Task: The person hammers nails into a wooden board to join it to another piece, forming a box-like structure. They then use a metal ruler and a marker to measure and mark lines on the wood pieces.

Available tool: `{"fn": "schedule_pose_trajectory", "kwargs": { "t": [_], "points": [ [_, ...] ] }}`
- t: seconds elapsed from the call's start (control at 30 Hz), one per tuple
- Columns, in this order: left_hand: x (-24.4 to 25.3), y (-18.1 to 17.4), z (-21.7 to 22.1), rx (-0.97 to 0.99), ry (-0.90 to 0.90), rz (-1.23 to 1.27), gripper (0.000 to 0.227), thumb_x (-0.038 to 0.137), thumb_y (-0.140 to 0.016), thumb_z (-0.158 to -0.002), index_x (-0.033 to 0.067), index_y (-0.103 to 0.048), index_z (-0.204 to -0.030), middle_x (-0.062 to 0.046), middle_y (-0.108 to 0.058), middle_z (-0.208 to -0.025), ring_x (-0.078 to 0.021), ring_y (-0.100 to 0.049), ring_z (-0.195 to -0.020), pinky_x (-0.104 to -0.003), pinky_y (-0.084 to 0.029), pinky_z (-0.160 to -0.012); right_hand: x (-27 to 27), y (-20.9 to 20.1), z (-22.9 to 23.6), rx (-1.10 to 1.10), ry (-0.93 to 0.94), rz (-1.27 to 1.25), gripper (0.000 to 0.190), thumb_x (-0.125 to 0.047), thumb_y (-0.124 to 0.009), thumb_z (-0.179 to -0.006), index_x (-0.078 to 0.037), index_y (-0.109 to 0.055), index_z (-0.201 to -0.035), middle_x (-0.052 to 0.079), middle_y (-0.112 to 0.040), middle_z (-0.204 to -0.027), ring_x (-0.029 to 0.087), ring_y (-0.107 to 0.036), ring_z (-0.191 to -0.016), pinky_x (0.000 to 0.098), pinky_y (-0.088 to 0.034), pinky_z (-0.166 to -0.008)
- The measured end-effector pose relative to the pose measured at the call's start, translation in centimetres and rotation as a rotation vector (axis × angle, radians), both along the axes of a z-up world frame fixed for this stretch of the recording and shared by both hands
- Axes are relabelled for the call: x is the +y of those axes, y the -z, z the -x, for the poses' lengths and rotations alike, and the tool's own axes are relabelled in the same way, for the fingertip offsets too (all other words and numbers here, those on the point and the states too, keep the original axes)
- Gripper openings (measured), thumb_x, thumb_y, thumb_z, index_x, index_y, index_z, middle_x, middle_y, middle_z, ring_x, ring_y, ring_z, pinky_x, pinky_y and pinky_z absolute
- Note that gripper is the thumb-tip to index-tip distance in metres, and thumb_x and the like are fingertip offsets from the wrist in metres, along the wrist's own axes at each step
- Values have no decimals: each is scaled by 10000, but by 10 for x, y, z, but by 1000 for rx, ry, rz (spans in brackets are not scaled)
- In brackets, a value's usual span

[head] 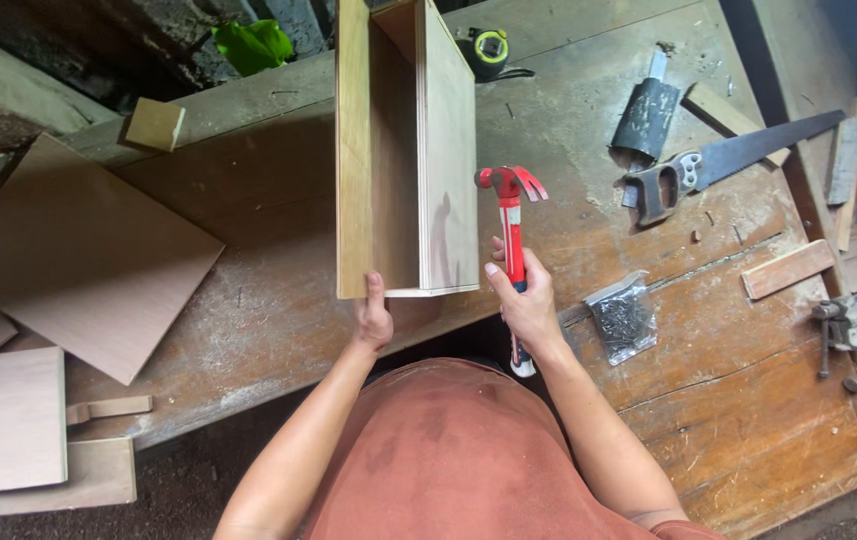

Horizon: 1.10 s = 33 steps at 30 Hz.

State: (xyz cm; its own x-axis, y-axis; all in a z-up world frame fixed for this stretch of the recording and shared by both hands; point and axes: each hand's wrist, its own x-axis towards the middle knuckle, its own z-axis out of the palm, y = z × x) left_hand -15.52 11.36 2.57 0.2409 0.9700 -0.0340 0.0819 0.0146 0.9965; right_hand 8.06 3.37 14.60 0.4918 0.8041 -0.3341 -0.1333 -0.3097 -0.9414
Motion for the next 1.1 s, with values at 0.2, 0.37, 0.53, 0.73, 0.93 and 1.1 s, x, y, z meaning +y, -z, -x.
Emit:
{"fn": "schedule_pose_trajectory", "kwargs": {
  "t": [0.2,0.37,0.53,0.73,0.93,1.1],
  "points": [
    [-4,4,12,116,3,198,771,596,-408,-1041,-79,-517,-1396,-215,-569,-1409,-294,-527,-1317,-356,-393,-1110,0,18,10,-7,-39,57,257,-147,-688,-948,-10,-629,-1157,93,-692,-1320,66,-535,-717,253,-457,-592],
    [8,19,47,146,35,407,936,713,-355,-977,-94,-505,-1426,-237,-506,-1523,-297,-447,-1441,-304,-304,-1180,0,27,18,18,-50,140,364,-156,-688,-953,-48,-651,-1299,95,-681,-1011,70,-465,-593,256,-408,-505],
    [-12,40,61,479,96,660,1051,792,-282,-953,-109,-468,-1461,-296,-431,-1564,-298,-366,-1512,-321,-248,-1230,0,38,24,-83,-73,146,371,-155,-708,-967,-17,-669,-1310,96,-645,-924,96,-505,-685,272,-432,-589],
    [-27,49,45,487,201,570,1117,842,-234,-892,-85,-393,-1496,-277,-336,-1599,-325,-266,-1509,-355,-188,-1215,-8,49,18,-306,-77,30,384,-155,-736,-930,-1,-646,-1271,74,-725,-1125,142,-668,-1033,314,-517,-935],
    [-39,67,41,166,73,845,1082,848,-275,-902,-42,-328,-1516,-233,-522,-1488,-377,-521,-1314,-442,-374,-1156,-7,42,8,-61,-70,208,434,-152,-741,-984,-13,-646,-1384,186,-635,-992,266,-538,-886,431,-435,-802],
    [-49,91,42,164,71,875,1131,867,-150,-826,39,-311,-1580,-305,-543,-1419,-353,-548,-1122,-494,-452,-1048,-11,45,7,-28,-59,229,473,-171,-746,-979,-16,-630,-1411,205,-616,-1023,278,-529,-918,431,-430,-779]
  ]
}}
